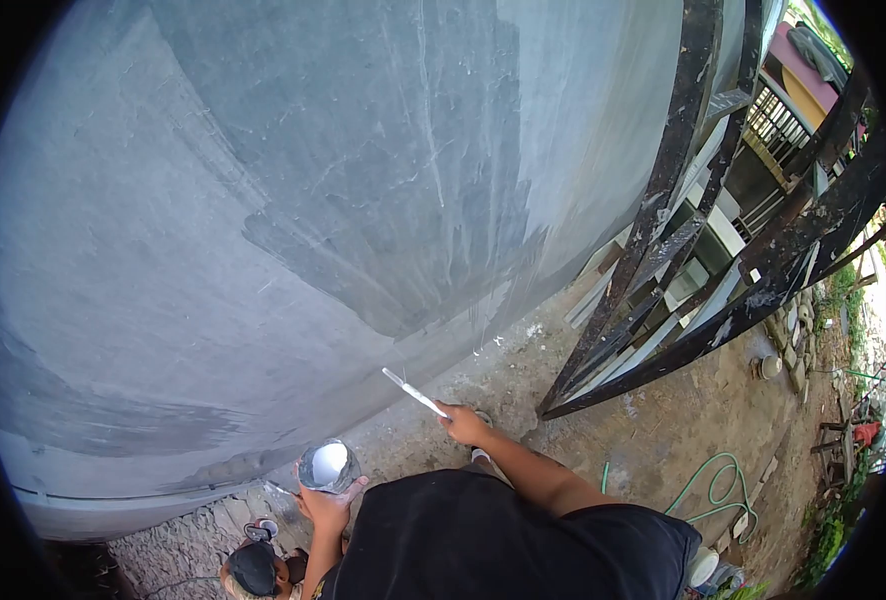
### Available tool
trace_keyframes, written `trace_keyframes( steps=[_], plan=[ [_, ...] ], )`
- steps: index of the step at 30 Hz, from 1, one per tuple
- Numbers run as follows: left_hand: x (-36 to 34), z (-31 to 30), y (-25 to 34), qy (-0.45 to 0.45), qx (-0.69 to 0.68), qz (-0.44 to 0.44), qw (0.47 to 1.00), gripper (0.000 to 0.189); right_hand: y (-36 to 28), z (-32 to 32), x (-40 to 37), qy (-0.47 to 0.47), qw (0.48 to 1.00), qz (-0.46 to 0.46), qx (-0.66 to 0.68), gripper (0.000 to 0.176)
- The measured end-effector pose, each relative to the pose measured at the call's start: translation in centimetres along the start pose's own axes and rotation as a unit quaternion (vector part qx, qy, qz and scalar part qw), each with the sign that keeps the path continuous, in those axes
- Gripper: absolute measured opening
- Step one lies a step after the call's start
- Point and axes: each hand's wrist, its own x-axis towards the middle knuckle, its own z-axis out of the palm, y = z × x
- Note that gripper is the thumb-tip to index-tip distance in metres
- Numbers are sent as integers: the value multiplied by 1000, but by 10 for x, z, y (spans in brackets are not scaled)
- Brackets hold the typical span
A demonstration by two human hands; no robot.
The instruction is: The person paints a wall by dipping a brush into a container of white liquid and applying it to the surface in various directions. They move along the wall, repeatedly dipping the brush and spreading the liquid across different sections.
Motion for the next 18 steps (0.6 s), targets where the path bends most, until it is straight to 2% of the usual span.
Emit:
trace_keyframes(
  steps=[2,4,6,9,12,13,14,17,18],
  plan=[
    [-1,-5,1,-5,2,-16,1000,101,-8,-1,0,-46,998,-21,-27,50],
    [0,-7,-5,-4,10,-12,1000,100,-7,-35,12,-25,999,5,-27,49],
    [-3,-12,-7,-4,17,-12,1000,100,15,-76,25,43,998,-6,-38,48],
    [-6,-17,-7,-8,-29,-31,999,99,38,-142,26,133,988,43,-71,47],
    [-10,-23,-10,-3,-59,-36,998,98,45,-170,12,193,975,68,-82,46],
    [-12,-26,-8,-9,-45,-41,998,98,45,-170,10,228,967,72,-83,46],
    [-12,-29,-8,-16,-31,-47,998,98,42,-163,6,216,965,130,-66,46],
    [-16,-39,-30,-2,45,-22,999,99,33,-102,7,260,954,148,-32,47],
    [-18,-39,-28,-1,45,-23,999,99,27,-73,8,262,958,113,-15,47]
  ],
)
